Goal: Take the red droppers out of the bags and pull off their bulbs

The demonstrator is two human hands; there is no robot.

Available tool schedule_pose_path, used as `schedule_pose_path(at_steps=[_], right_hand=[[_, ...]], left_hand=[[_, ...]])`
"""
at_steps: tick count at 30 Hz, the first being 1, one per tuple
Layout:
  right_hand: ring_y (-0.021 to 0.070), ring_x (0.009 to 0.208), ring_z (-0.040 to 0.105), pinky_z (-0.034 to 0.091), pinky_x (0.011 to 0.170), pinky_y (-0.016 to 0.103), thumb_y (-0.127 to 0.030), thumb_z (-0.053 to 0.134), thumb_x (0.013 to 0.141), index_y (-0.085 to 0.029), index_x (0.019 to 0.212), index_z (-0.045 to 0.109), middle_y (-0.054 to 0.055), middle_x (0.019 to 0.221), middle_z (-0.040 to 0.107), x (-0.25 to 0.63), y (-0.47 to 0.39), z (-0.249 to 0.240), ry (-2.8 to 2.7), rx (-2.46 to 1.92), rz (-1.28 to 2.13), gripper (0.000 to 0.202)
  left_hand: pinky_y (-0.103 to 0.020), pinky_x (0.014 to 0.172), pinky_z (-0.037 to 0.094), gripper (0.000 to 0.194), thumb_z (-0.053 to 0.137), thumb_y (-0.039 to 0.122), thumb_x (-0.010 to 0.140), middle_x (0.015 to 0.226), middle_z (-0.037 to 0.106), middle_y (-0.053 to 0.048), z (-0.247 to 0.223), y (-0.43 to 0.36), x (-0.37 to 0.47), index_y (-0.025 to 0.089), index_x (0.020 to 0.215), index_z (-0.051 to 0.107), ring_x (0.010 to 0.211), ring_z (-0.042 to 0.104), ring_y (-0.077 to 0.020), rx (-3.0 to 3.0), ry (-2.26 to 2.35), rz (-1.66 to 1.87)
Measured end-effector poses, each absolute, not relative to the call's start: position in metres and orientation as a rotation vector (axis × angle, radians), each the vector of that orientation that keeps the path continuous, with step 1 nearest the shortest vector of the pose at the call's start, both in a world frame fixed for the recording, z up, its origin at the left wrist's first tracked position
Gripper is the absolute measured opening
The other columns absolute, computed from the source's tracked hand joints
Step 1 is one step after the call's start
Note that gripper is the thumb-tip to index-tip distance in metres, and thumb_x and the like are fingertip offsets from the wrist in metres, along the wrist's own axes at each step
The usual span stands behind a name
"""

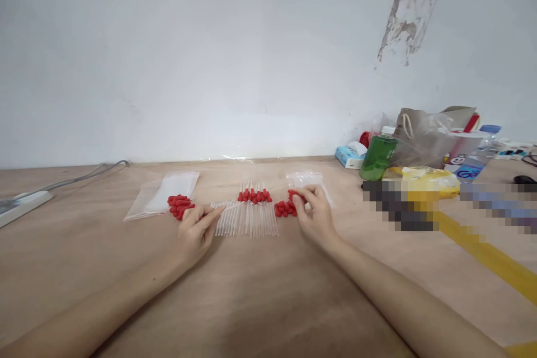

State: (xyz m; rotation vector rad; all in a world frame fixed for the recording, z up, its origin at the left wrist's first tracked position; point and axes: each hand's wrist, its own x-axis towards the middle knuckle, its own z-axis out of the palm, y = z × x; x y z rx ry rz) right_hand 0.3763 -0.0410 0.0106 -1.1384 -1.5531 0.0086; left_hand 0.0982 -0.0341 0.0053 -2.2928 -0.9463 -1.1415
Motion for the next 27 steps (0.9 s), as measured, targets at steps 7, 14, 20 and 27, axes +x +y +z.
schedule_pose_path(at_steps=[7, 14, 20, 27], right_hand=[[0.0110, 0.060, 0.050, 0.040, 0.055, 0.023, -0.033, 0.057, 0.069, -0.013, 0.092, 0.061, 0.003, 0.071, 0.058, 0.403, 0.025, 0.044, -1.415, -1.472, 0.455, 0.031], [0.0108, 0.058, 0.051, 0.038, 0.052, 0.021, -0.036, 0.059, 0.067, -0.015, 0.074, 0.064, 0.002, 0.068, 0.063, 0.409, 0.045, 0.031, -1.503, -1.553, 0.542, 0.022], [0.0111, 0.059, 0.052, 0.038, 0.052, 0.021, -0.031, 0.061, 0.064, -0.016, 0.074, 0.064, 0.001, 0.066, 0.063, 0.418, 0.049, 0.021, -1.550, -1.642, 0.507, 0.018], [0.0123, 0.062, 0.054, 0.038, 0.055, 0.021, -0.032, 0.064, 0.061, -0.018, 0.066, 0.066, 0.000, 0.064, 0.064, 0.423, 0.051, 0.014, -1.595, -1.740, 0.446, 0.015]], left_hand=[[-0.028, 0.066, 0.038, 0.019, 0.040, 0.010, 0.084, 0.069, 0.058, -0.003, 0.017, -0.027, 0.119, 0.016, 0.078, 0.056, 0.067, 0.053, -0.0147, -2.359, -0.845, -0.946], [-0.029, 0.063, 0.040, 0.021, 0.040, 0.013, 0.083, 0.066, 0.057, -0.002, 0.005, -0.029, 0.130, 0.018, 0.075, 0.059, 0.062, 0.052, -0.0140, -2.450, -0.848, -0.902], [-0.034, 0.072, 0.038, 0.017, 0.049, 0.029, 0.083, 0.076, 0.061, -0.004, 0.006, -0.034, 0.134, 0.018, 0.083, 0.062, 0.073, 0.056, -0.0168, -2.561, -0.954, -0.867], [-0.039, 0.081, 0.031, 0.028, 0.055, 0.043, 0.077, 0.088, 0.064, -0.005, 0.009, -0.041, 0.132, 0.021, 0.092, 0.063, 0.083, 0.056, -0.0200, -2.520, -1.016, -0.946]])
